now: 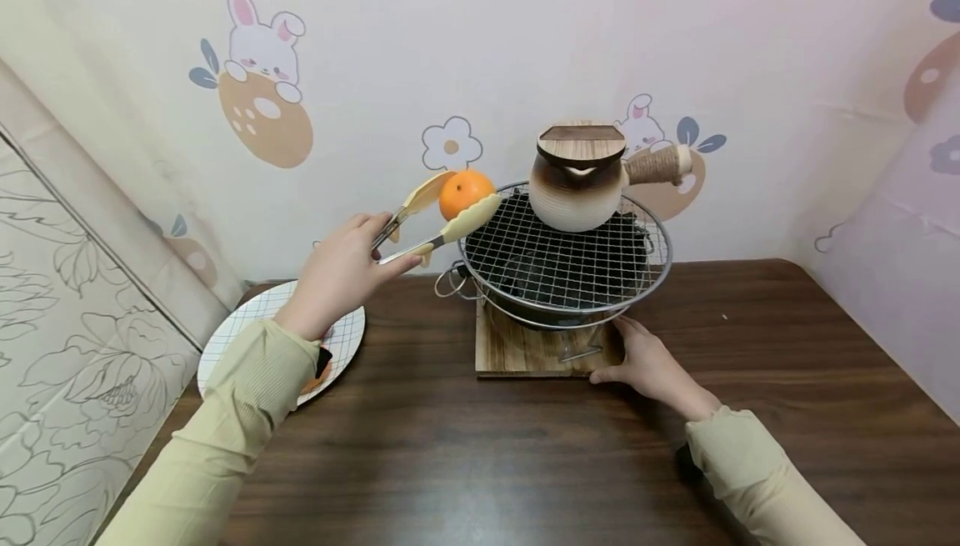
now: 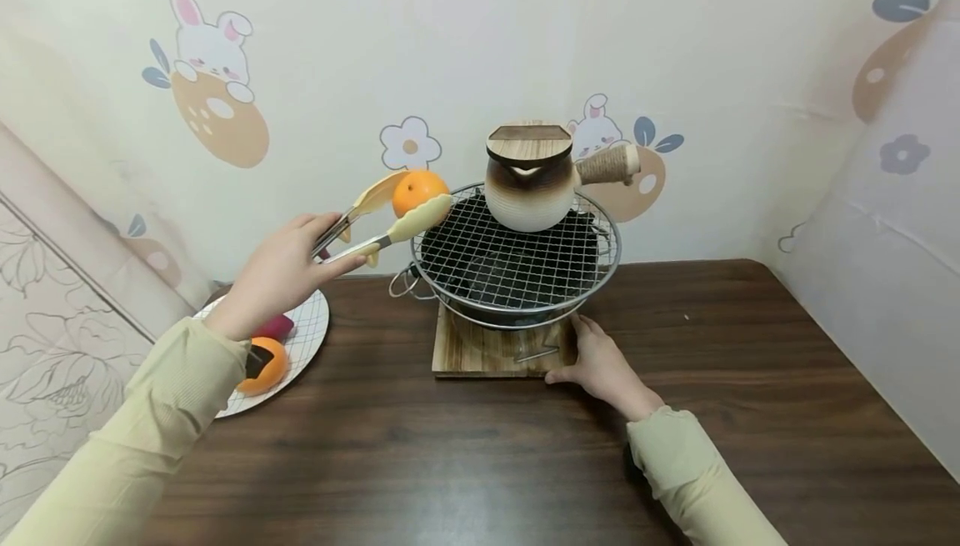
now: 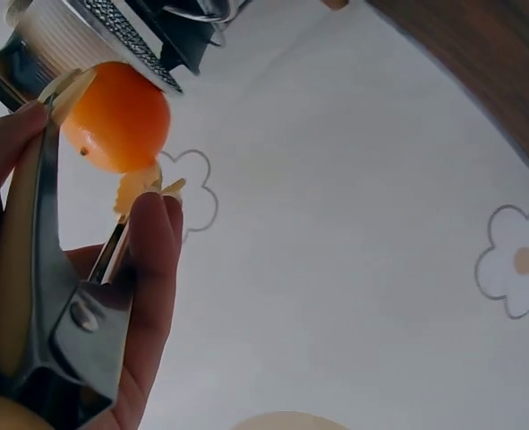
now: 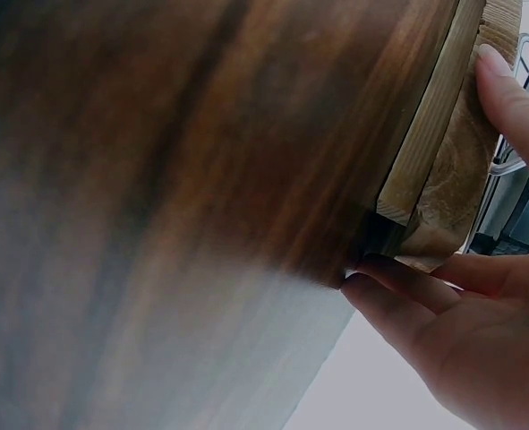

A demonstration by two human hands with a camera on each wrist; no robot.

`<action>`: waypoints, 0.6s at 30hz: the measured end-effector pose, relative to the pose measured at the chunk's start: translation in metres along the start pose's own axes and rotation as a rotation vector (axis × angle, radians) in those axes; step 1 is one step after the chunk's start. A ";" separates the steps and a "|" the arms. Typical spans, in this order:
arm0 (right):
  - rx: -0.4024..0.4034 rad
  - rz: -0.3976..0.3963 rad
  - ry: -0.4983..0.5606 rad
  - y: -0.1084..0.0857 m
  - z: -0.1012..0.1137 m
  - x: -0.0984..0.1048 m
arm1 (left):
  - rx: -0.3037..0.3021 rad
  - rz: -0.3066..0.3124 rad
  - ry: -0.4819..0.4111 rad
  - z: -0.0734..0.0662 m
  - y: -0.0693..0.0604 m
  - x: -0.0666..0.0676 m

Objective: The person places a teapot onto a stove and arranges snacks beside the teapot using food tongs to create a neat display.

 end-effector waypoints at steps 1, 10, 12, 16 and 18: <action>0.001 -0.002 -0.001 0.000 0.001 0.000 | -0.007 0.004 0.006 -0.002 0.002 0.001; -0.003 0.000 0.006 0.000 0.002 0.001 | -0.046 0.038 0.040 -0.016 0.013 0.003; -0.005 -0.001 0.005 0.000 0.001 0.000 | -0.050 0.045 0.053 -0.018 0.015 0.003; -0.002 -0.003 0.003 0.000 0.002 0.000 | -0.059 0.056 0.062 -0.021 0.019 0.002; 0.002 -0.005 -0.002 -0.001 0.002 0.000 | -0.064 0.060 0.058 -0.022 0.020 0.002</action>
Point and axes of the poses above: each hand's wrist, its own y-axis towards the middle knuckle, its own x-axis out of the back of the hand, z = x × y, the point moved 7 cm from there along y, towards the middle knuckle, and after that the axes turned 14 degrees about y, right-handed, at the moved point
